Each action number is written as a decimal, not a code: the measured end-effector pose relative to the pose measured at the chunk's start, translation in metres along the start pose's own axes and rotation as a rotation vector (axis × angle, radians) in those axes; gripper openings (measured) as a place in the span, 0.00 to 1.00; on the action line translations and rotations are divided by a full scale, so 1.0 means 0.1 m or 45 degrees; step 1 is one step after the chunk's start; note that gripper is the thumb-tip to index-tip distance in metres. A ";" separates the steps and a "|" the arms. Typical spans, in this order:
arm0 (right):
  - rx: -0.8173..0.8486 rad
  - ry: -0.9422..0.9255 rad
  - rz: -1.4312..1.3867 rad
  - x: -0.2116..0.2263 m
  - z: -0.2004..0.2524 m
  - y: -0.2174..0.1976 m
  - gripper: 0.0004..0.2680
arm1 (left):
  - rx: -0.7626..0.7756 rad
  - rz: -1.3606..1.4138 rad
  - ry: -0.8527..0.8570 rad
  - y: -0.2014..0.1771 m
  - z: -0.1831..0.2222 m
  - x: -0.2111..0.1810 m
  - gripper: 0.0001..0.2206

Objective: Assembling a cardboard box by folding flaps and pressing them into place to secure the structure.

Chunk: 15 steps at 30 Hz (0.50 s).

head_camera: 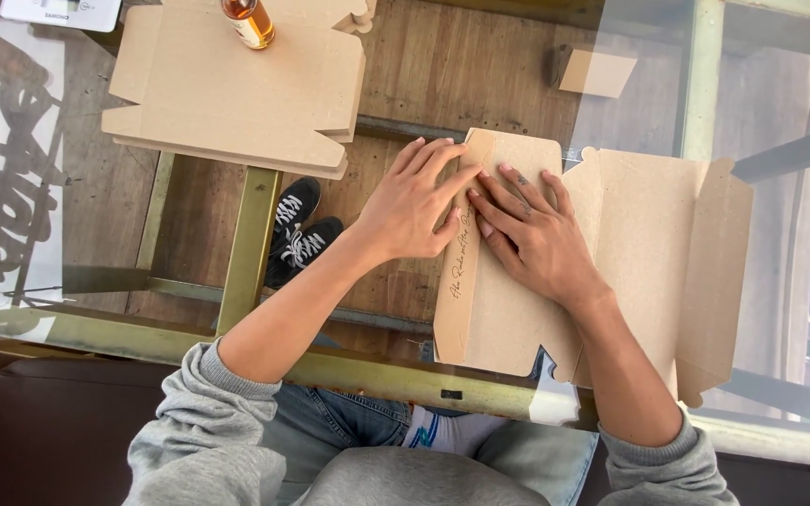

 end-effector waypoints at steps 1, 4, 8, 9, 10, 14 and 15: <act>-0.001 0.001 -0.001 0.00 0.00 0.00 0.13 | 0.001 -0.001 0.000 -0.01 0.00 -0.01 0.25; 0.007 0.003 0.025 0.00 -0.01 -0.01 0.14 | 0.077 -0.117 -0.002 -0.05 0.01 -0.10 0.27; 0.008 0.015 0.028 -0.01 -0.01 0.01 0.14 | 0.313 -0.201 -0.140 -0.20 0.04 -0.28 0.33; 0.008 0.014 0.035 -0.02 0.00 0.02 0.13 | 0.392 -0.214 -0.178 -0.23 0.05 -0.32 0.35; 0.009 0.013 0.033 -0.01 0.01 0.02 0.13 | 0.393 -0.214 -0.179 -0.26 0.05 -0.33 0.35; 0.013 0.013 0.028 -0.03 0.00 0.04 0.13 | 0.495 -0.265 -0.170 -0.33 0.06 -0.37 0.39; 0.016 0.023 0.022 -0.04 0.01 0.05 0.14 | 0.506 -0.264 -0.143 -0.32 0.07 -0.40 0.39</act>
Point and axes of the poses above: each hand's wrist, its own z-axis away from the middle knuckle, its own y-axis out of the palm, x = y × z, the point moved 4 cm from there along -z, towards the middle knuckle, and after that the axes turned 1 degree about -y, right-handed, at the moved point
